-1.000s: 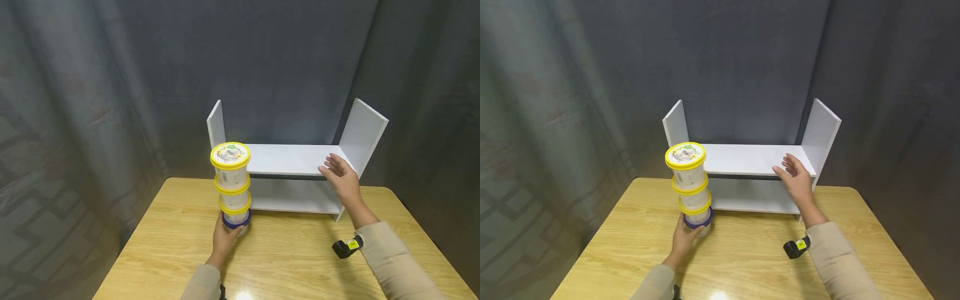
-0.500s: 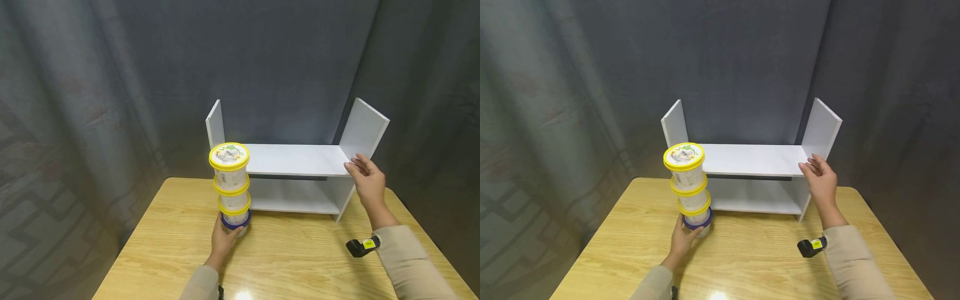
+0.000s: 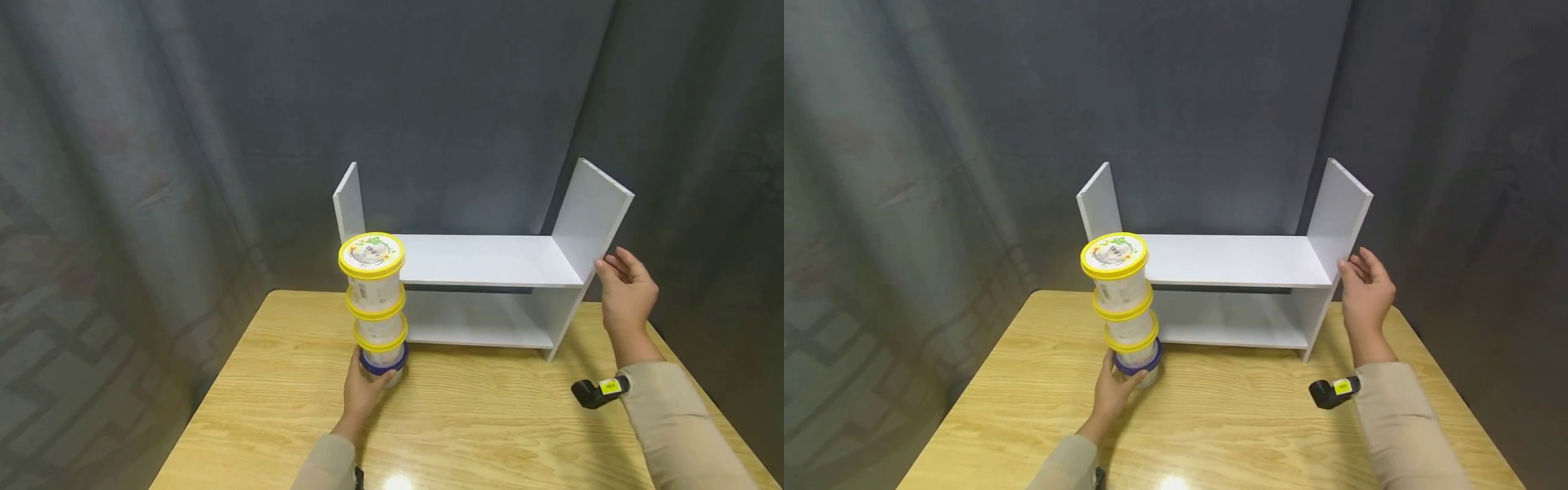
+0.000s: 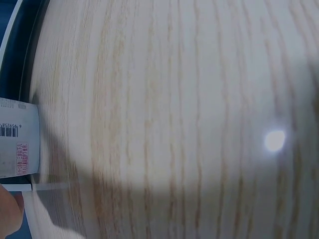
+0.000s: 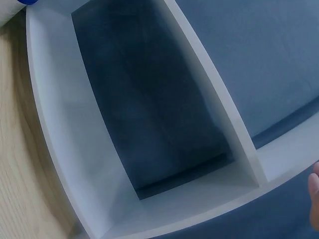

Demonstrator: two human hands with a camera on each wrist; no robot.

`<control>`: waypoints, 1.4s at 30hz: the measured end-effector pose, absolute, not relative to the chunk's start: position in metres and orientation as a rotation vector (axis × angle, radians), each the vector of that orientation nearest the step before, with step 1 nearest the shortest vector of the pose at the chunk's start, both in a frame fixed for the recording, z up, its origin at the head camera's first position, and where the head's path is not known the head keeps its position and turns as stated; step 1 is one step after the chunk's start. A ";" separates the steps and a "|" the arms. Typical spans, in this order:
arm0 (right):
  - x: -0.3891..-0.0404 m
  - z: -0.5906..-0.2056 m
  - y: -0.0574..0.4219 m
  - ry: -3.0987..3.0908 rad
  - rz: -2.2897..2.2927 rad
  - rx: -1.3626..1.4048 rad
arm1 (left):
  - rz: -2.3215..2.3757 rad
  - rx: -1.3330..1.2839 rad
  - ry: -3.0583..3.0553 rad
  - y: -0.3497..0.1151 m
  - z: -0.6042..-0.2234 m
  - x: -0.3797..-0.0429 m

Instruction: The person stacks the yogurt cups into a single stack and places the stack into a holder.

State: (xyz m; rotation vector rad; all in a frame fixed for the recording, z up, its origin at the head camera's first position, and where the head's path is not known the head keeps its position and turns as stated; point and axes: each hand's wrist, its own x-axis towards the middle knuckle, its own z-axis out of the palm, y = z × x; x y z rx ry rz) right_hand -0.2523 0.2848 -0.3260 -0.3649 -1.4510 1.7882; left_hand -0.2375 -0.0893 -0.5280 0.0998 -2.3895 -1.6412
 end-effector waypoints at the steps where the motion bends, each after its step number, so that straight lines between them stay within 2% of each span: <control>1: -0.254 -0.326 0.286 -1.439 1.794 -0.371 | -1.651 0.099 -2.386 -0.089 -0.527 -0.237; 17: -0.274 -0.325 0.289 -1.394 1.828 -0.546 | -1.806 0.045 -2.280 -0.086 -0.527 -0.236; 42: -0.268 -0.328 0.291 -1.498 1.784 -0.570 | -1.704 -0.017 -2.200 -0.083 -0.531 -0.231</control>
